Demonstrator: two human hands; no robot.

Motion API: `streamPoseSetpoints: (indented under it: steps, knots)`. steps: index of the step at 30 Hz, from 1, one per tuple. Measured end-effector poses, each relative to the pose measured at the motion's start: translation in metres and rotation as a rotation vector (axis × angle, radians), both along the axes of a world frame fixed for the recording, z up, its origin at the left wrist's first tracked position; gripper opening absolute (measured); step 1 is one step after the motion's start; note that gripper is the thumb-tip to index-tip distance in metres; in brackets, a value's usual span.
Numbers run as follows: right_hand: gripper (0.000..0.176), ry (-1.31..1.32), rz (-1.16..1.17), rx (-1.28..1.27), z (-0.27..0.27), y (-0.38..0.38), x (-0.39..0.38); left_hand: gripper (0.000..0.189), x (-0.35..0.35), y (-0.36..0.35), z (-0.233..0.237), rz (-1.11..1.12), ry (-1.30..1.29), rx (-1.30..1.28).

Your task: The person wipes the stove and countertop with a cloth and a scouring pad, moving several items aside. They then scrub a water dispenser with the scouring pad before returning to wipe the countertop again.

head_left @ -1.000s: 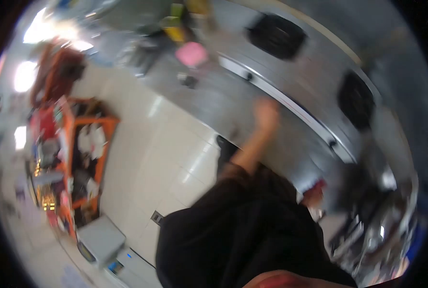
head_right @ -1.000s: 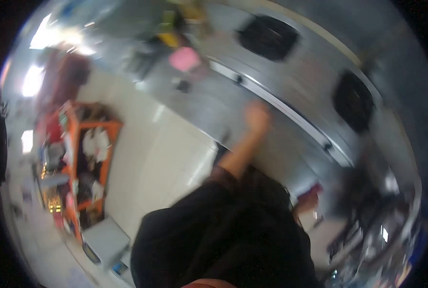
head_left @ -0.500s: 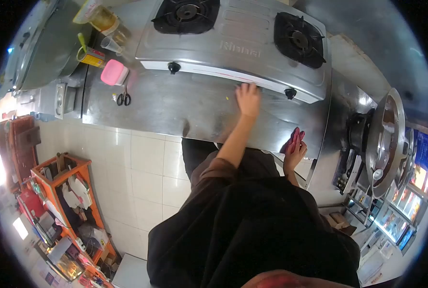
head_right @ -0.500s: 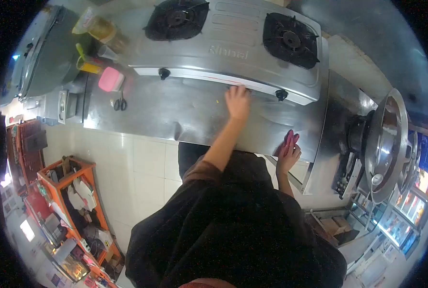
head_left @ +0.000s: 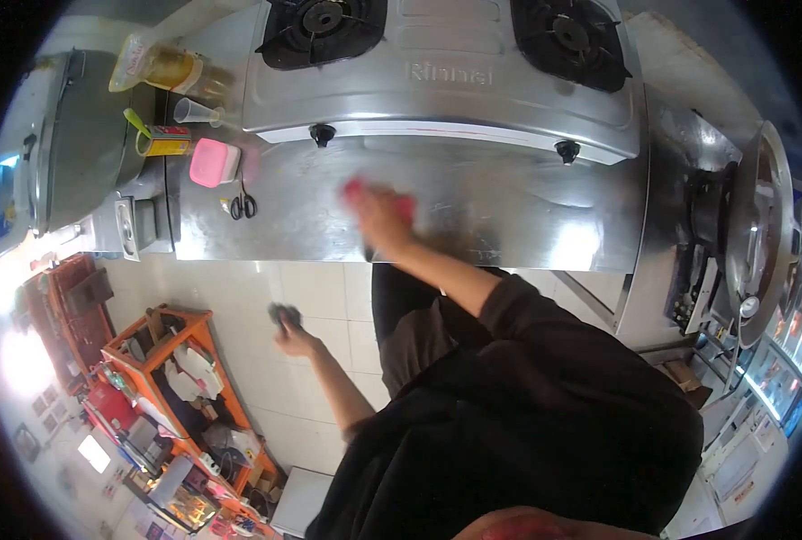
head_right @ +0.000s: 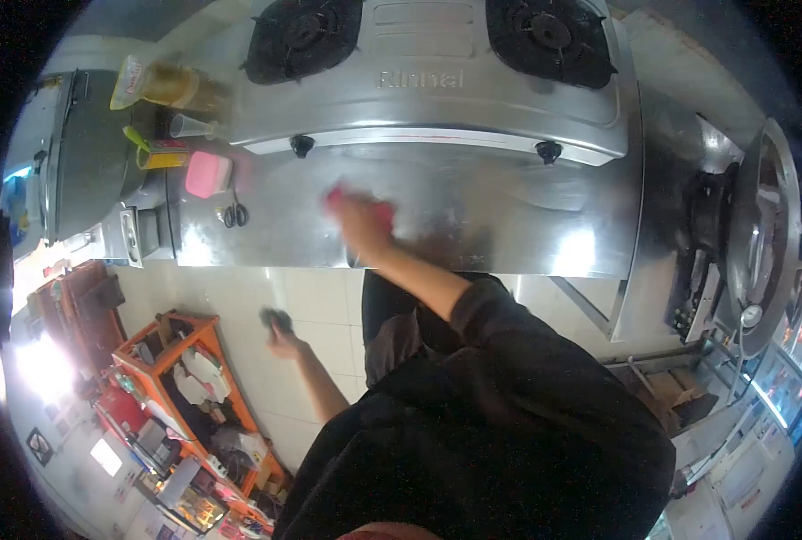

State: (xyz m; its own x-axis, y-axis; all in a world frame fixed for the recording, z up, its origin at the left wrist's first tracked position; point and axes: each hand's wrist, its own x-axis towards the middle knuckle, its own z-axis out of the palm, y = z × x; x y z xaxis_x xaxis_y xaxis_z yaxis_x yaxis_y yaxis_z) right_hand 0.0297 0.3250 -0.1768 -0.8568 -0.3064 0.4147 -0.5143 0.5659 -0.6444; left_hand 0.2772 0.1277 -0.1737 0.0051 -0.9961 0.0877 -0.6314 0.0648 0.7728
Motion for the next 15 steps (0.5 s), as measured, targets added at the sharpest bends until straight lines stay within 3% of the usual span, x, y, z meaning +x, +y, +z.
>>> streamPoseSetpoints:
  steps: [1, 2, 3, 4, 5, 8, 9, 10, 11, 12, 13, 14, 15]
  knots:
    - [0.02, -0.759, 0.402, -0.369, 0.002, -0.031, 0.031, 0.037, 0.027, 0.006, -0.012, 0.137, 0.238, 0.14]
    - [0.015, -0.221, 0.715, -0.065, -0.001, -0.063, 0.061, 0.035, 0.036, 0.029, -0.004, 0.196, 0.388, 0.237]
    - [0.016, -0.484, 1.013, -0.304, 0.003, -0.087, 0.088, 0.033, 0.046, 0.043, 0.007, 0.254, 0.54, 0.336]
    - [0.013, -0.103, 1.252, -0.251, 0.01, -0.101, 0.103, 0.029, 0.106, 0.025, -0.026, 0.228, 0.568, 0.625]
    - [0.011, -0.281, 1.22, -0.384, 0.04, -0.093, 0.112, 0.026, 0.123, 0.025, -0.04, 0.463, 0.652, 0.62]
    - [0.03, -0.282, 0.953, -0.437, 0.09, -0.048, 0.088, 0.017, 0.166, 0.019, -0.032, 0.51, 0.7, 0.707]
    - [0.039, -0.244, 0.868, -0.427, 0.068, -0.033, 0.077, 0.018, 0.155, 0.016, -0.036, 0.491, 0.697, 0.522]
    - [0.034, -0.36, 0.81, -0.336, 0.076, 0.009, 0.047, 0.02, 0.107, 0.032, -0.009, 0.457, 0.514, 0.352]
    - [0.03, -0.285, 0.596, -0.364, 0.062, 0.047, 0.032, 0.023, 0.061, 0.048, 0.017, 0.417, 0.33, 0.186]
    - [0.028, -0.747, 0.416, -0.585, 0.062, 0.095, 0.016, 0.028, 0.059, 0.038, -0.004, 0.19, 0.171, 0.009]
    - [0.024, -0.507, 0.125, -0.359, 0.052, 0.139, 0.008, 0.023, 0.021, 0.05, 0.009, -0.046, 0.215, -0.066]
    - [0.024, -0.59, -0.12, -0.262, 0.029, 0.191, 0.004, 0.015, -0.018, 0.062, 0.021, -0.224, 0.143, -0.159]
    - [0.027, -0.504, -0.303, -0.362, 0.046, 0.233, 0.0, 0.014, -0.05, 0.064, 0.026, -0.505, -0.032, -0.357]
